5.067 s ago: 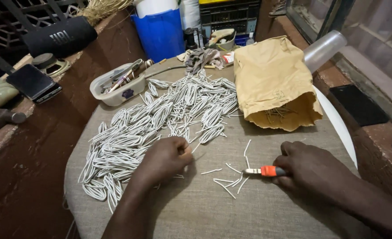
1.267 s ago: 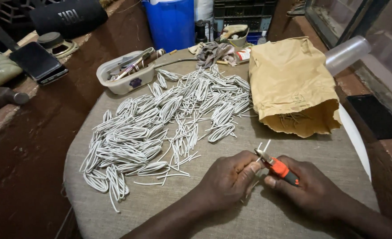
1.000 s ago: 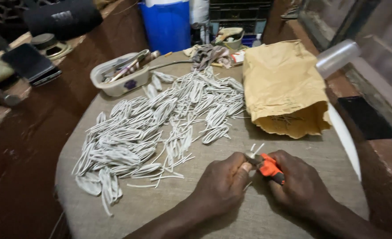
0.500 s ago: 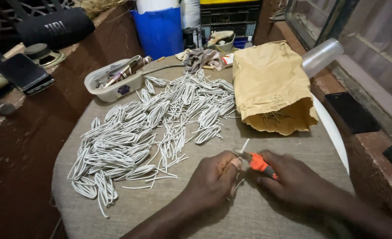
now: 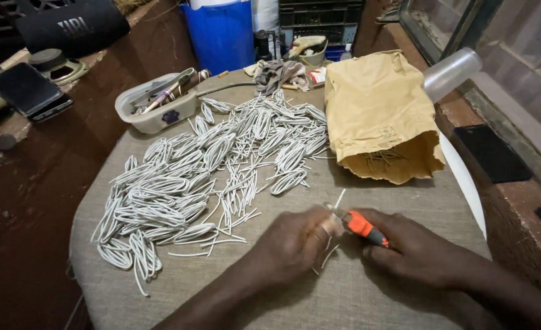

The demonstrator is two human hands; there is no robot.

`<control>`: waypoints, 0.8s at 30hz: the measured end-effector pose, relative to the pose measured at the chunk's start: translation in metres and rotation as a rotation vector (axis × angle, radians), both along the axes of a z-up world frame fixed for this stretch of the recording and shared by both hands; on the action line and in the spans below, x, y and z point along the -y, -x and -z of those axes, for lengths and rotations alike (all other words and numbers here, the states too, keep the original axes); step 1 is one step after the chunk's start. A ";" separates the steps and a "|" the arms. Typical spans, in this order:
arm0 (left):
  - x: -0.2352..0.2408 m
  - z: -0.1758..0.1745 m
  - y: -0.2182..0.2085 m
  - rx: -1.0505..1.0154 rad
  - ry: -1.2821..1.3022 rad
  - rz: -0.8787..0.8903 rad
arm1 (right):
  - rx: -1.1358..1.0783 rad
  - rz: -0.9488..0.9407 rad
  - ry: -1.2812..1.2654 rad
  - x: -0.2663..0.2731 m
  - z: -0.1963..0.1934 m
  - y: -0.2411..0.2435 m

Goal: A person uses wire cutters to snip individual white wires from a large pile on a workbench.

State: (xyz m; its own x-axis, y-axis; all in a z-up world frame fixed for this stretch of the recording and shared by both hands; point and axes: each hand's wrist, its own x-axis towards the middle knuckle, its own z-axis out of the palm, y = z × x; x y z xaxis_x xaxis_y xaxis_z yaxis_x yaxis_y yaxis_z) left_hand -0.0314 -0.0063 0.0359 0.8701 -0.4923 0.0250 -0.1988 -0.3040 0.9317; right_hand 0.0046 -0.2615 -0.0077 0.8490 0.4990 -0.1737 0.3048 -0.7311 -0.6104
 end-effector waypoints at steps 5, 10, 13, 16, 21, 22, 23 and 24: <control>-0.002 0.026 -0.003 0.341 -0.301 -0.048 | 0.005 -0.040 0.026 0.016 0.010 -0.004; -0.019 -0.074 0.010 -0.445 -0.253 -0.302 | -0.084 -0.008 0.438 0.018 -0.001 -0.004; -0.057 -0.051 -0.018 -0.385 -0.594 -0.551 | -0.046 -0.034 0.480 0.021 0.002 -0.005; -0.102 0.011 -0.056 -0.055 -1.177 -0.338 | -0.097 0.088 0.506 0.012 -0.021 -0.002; -0.081 -0.003 -0.046 -0.069 -1.234 -0.265 | -0.124 0.011 0.444 0.015 -0.023 -0.003; -0.075 -0.012 -0.042 -0.063 -1.237 -0.263 | -0.123 0.016 0.441 0.012 -0.023 -0.002; -0.070 -0.020 -0.037 -0.126 -1.209 -0.295 | -0.069 0.025 0.481 0.010 -0.023 0.000; -0.064 -0.028 -0.032 -0.191 -1.177 -0.328 | -0.016 0.031 0.525 0.007 -0.023 0.001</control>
